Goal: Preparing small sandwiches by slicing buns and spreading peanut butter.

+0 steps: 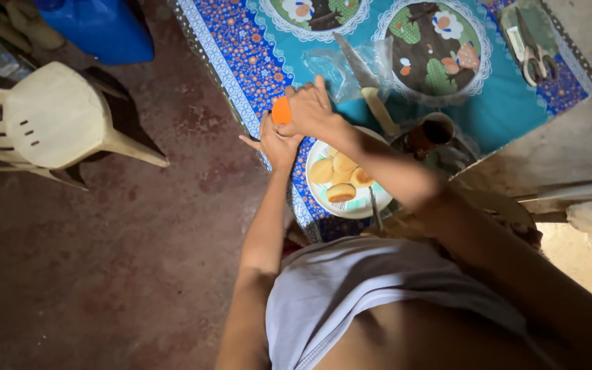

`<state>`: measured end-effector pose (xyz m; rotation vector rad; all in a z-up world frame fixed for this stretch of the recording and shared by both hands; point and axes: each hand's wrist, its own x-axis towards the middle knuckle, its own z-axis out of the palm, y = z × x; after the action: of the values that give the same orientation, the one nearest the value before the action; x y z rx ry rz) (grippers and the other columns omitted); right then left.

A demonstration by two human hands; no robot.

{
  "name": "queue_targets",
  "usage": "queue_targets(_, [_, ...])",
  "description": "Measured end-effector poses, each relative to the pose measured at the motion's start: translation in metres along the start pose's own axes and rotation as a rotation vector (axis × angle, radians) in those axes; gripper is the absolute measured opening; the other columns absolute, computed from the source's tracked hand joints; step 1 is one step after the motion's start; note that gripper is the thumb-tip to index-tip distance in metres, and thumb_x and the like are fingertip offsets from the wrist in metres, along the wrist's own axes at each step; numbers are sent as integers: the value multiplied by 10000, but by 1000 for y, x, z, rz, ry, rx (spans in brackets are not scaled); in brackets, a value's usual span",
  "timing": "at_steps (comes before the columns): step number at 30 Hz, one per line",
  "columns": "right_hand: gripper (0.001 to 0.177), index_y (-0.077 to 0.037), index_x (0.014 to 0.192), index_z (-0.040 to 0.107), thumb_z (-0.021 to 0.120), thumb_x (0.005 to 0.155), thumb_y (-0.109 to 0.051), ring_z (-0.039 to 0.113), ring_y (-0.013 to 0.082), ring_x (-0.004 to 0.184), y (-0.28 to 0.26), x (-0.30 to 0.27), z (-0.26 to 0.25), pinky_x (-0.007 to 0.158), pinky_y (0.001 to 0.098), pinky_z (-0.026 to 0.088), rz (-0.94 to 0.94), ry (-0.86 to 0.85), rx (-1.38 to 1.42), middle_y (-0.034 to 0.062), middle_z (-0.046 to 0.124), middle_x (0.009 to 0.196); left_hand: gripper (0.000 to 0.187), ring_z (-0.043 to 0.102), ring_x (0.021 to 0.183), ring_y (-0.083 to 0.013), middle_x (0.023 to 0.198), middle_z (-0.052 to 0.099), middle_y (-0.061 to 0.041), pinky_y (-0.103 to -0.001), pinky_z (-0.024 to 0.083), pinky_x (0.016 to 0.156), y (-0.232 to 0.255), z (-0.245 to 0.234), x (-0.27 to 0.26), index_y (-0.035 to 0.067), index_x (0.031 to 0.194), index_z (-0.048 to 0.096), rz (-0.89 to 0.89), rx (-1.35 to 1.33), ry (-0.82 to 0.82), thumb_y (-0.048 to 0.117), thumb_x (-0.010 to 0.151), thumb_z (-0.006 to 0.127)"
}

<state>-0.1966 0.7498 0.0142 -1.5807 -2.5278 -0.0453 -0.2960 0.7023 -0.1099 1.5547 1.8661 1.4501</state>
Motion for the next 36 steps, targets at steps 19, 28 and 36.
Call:
queue_targets(19, [1125,-120,1406,537,877,452,-609,568,394,1170,7,13,-38,961,588,305,-390,-146,-156,269,557,1335,1101,366,1503,-238,1483,557,-66,-738,-184,1135,-7,-21,13,125,1433,545,47,138,-268,642,530,906])
queue_targets(28, [617,-119,1070,750,768,680,-596,715,308,938,-8,11,-32,1060,558,310,-83,-361,-160,144,732,1023,1146,388,1478,-235,1441,583,-81,-738,-183,1125,0,-24,16,154,1480,529,24,181,-280,710,541,877])
queue_targets(36, [774,-162,1258,627,912,588,-427,655,314,1085,10,10,-91,908,523,358,-434,-155,-7,169,652,1211,928,398,1502,-257,1397,658,-72,-746,-173,1148,17,-43,21,158,1305,634,9,123,-379,629,545,879])
